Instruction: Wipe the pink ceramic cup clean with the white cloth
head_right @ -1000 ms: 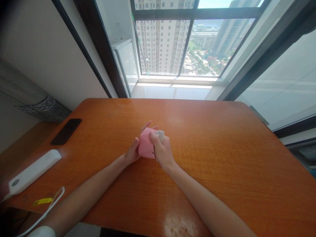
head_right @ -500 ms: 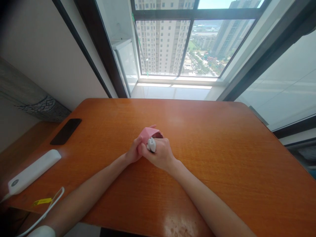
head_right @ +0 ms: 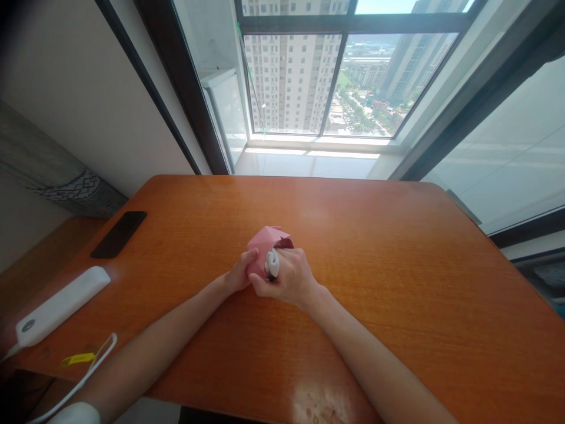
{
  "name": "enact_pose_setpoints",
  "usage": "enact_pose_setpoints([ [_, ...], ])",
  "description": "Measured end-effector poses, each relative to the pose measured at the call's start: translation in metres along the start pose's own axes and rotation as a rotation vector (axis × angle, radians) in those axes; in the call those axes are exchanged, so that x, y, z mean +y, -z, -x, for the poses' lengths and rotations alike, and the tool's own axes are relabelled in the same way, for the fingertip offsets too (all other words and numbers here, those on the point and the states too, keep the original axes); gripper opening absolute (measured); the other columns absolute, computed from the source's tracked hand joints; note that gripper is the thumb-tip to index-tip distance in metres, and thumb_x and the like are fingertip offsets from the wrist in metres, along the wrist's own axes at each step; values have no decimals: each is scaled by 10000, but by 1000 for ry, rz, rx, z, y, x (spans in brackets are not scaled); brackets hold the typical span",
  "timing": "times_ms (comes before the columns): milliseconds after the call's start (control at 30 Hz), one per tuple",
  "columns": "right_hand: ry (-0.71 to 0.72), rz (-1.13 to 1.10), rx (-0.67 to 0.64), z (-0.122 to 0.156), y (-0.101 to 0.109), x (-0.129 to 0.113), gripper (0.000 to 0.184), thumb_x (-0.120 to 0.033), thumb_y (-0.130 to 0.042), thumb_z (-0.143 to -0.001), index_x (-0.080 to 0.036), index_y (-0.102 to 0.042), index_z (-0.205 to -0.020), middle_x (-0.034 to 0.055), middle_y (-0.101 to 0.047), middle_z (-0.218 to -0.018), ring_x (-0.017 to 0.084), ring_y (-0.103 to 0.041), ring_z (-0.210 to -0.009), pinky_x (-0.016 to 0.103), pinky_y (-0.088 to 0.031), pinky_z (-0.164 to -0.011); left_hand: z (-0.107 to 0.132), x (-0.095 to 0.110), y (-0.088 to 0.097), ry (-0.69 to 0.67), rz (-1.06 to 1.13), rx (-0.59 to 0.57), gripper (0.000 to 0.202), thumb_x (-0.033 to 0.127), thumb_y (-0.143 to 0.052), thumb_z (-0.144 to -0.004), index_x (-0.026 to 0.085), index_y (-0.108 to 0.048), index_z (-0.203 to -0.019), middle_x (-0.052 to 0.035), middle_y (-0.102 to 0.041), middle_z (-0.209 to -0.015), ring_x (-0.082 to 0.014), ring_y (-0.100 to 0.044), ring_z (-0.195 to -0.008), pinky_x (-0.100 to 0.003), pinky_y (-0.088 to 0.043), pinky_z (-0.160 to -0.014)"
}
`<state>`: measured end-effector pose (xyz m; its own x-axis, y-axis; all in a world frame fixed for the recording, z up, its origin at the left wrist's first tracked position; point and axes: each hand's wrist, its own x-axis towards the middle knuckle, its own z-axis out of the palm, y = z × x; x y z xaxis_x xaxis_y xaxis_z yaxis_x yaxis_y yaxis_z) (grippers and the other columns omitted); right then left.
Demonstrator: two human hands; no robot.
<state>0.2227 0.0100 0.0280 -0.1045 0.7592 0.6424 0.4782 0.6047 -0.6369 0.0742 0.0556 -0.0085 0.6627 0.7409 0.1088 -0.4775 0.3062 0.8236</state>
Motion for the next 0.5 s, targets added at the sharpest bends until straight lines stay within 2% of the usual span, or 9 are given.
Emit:
enact_pose_setpoints([
  [67, -65, -10, -23, -2, 0, -1, 522, -408, -751, -853, -217, -391, -528, -52, -405, -478, 85, -321, -478, 278, -230, -513, -1, 1, -2, 0, 16, 8, 872, 682, -745, -890, 225, -504, -1592, -130, -700, -1454, -355, -637, -1399, -460, -472, -1219],
  [133, -309, -157, -3, -7, -1, -6, 491, -441, -721, -885, -226, -416, -565, -60, -394, -503, 86, -319, -480, 261, -244, -490, -1, 2, -4, -18, 18, 12, 935, 737, -721, -894, 252, -434, -1640, -138, -671, -1495, -357, -619, -1425, -473, -463, -1225],
  [233, -719, -501, 201, -15, -2, -13, 442, -585, -679, -903, -241, -492, -699, -63, -450, -577, 102, -365, -496, 240, -327, -457, -1, 3, -5, -108, -36, -6, 1043, 779, -745, -855, 311, -323, -1686, -134, -499, -1670, -367, -495, -1540, -491, -387, -1287],
  [300, -861, -640, 338, -18, -3, -15, 457, -650, -663, -904, -250, -494, -758, -64, -476, -602, 110, -383, -493, 239, -354, -444, -2, 4, -5, -165, -128, -10, 1098, 718, -840, -804, 330, -306, -1682, -122, -399, -1732, -370, -428, -1579, -476, -361, -1302],
  [367, -884, -625, 347, -15, -3, -13, 499, -705, -598, -941, -257, -480, -755, -64, -468, -578, 117, -377, -469, 247, -331, -421, -2, 3, -3, -181, -209, 18, 1090, 607, -917, -770, 326, -340, -1651, -121, -449, -1685, -360, -493, -1517, -449, -431, -1241],
  [400, -843, -564, 314, -12, -3, -11, 524, -722, -552, -964, -258, -474, -734, -61, -457, -559, 119, -373, -459, 252, -315, -418, -2, 3, -1, -165, -225, 31, 1060, 559, -934, -763, 320, -367, -1627, -120, -517, -1622, -347, -559, -1444, -430, -482, -1181],
  [433, -757, -480, 256, -9, -2, -9, 547, -723, -517, -982, -255, -471, -703, -55, -447, -543, 120, -372, -457, 258, -306, -427, -2, 3, 0, -137, -219, 40, 1018, 532, -935, -764, 310, -399, -1600, -115, -586, -1545, -329, -621, -1360, -409, -520, -1118],
  [500, -466, -282, 101, -3, -1, -3, 572, -691, -537, -978, -248, -458, -625, -45, -430, -523, 117, -371, -470, 272, -303, -467, -1, 4, 2, -53, -145, 32, 919, 556, -894, -789, 273, -469, -1552, -113, -682, -1412, -311, -693, -1233, -394, -555, -1040],
])
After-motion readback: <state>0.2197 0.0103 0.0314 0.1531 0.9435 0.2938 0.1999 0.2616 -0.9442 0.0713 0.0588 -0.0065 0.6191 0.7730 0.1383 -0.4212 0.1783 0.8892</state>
